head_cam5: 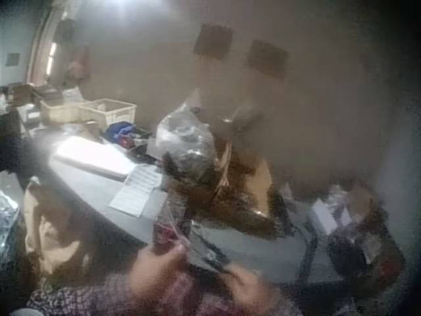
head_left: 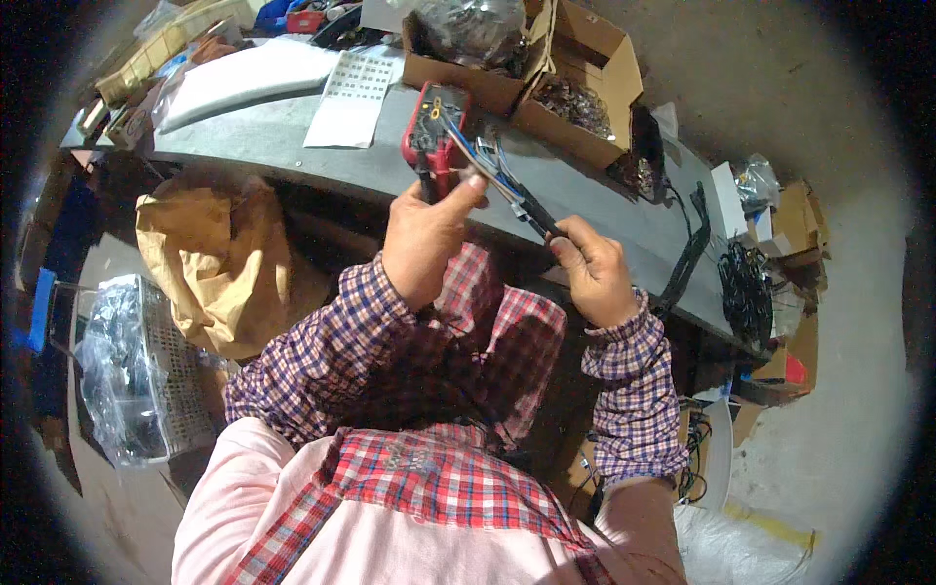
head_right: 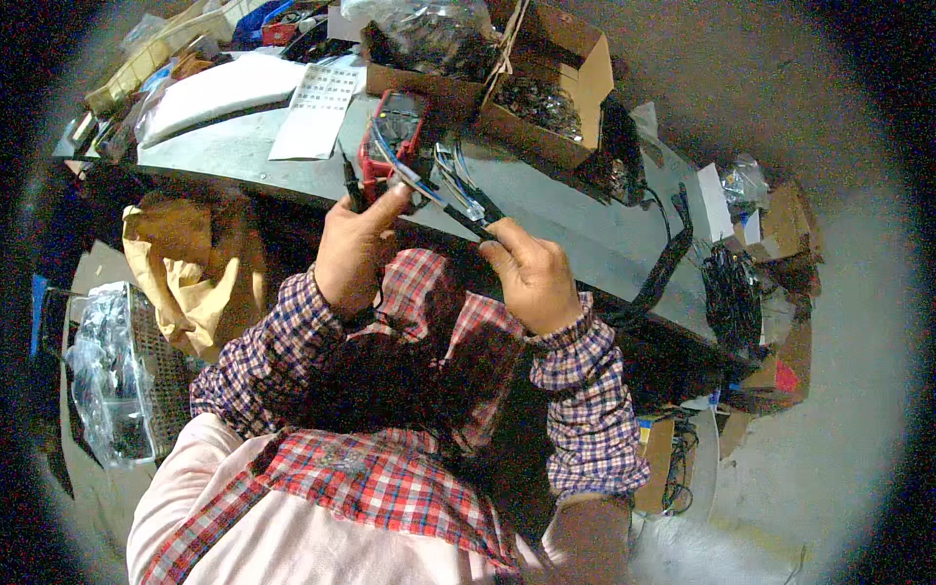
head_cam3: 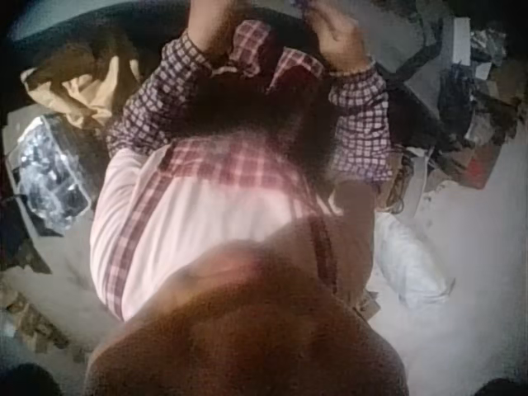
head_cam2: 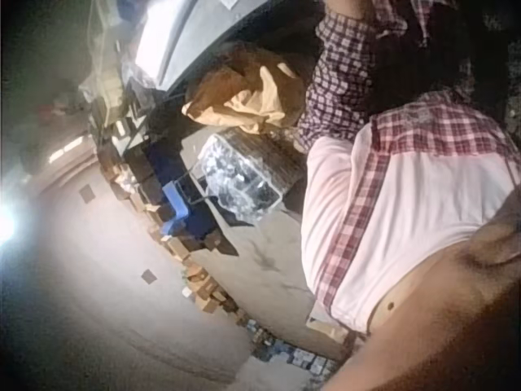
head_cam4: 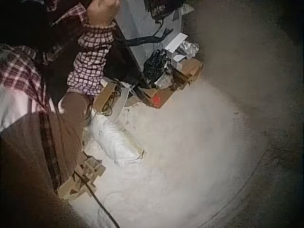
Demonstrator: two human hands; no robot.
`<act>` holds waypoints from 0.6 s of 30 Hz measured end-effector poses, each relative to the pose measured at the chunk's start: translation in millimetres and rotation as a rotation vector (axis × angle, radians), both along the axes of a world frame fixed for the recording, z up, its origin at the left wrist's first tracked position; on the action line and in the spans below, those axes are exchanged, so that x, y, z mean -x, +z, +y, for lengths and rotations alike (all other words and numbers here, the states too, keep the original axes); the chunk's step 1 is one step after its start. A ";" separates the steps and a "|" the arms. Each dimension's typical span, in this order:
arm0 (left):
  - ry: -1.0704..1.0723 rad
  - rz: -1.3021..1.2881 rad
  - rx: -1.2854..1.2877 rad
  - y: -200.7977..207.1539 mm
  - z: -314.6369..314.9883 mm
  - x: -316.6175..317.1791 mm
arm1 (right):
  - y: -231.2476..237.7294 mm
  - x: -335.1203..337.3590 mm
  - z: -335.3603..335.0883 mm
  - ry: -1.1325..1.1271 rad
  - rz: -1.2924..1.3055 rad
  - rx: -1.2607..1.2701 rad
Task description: The person repeatedly tests small electronic components using a multimeter. They pick up components from a pile, connect the multimeter probes, and then place the components back down. This cycle is repeated for multiple items.
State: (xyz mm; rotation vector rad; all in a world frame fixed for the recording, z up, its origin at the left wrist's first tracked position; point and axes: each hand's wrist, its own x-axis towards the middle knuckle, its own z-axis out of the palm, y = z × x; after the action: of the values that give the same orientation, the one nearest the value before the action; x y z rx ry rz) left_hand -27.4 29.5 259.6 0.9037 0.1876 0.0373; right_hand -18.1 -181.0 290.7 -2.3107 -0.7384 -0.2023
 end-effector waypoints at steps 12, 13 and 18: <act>0.010 -0.118 0.022 -19.2 40.7 -3.9 | -1.7 5.2 -5.7 0.083 0.062 0.011; 0.006 -0.128 0.072 -20.2 39.7 -2.9 | -4.7 4.9 -6.8 0.089 0.112 0.002; -0.080 -0.099 0.135 -19.2 29.0 4.1 | -20.7 5.2 -11.2 0.143 0.339 -0.153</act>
State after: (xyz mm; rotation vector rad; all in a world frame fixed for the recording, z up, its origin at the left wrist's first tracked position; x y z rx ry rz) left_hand -31.5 58.4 240.5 0.7717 0.0604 -0.0048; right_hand -23.3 -192.2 270.0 -2.0658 -0.6844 0.1883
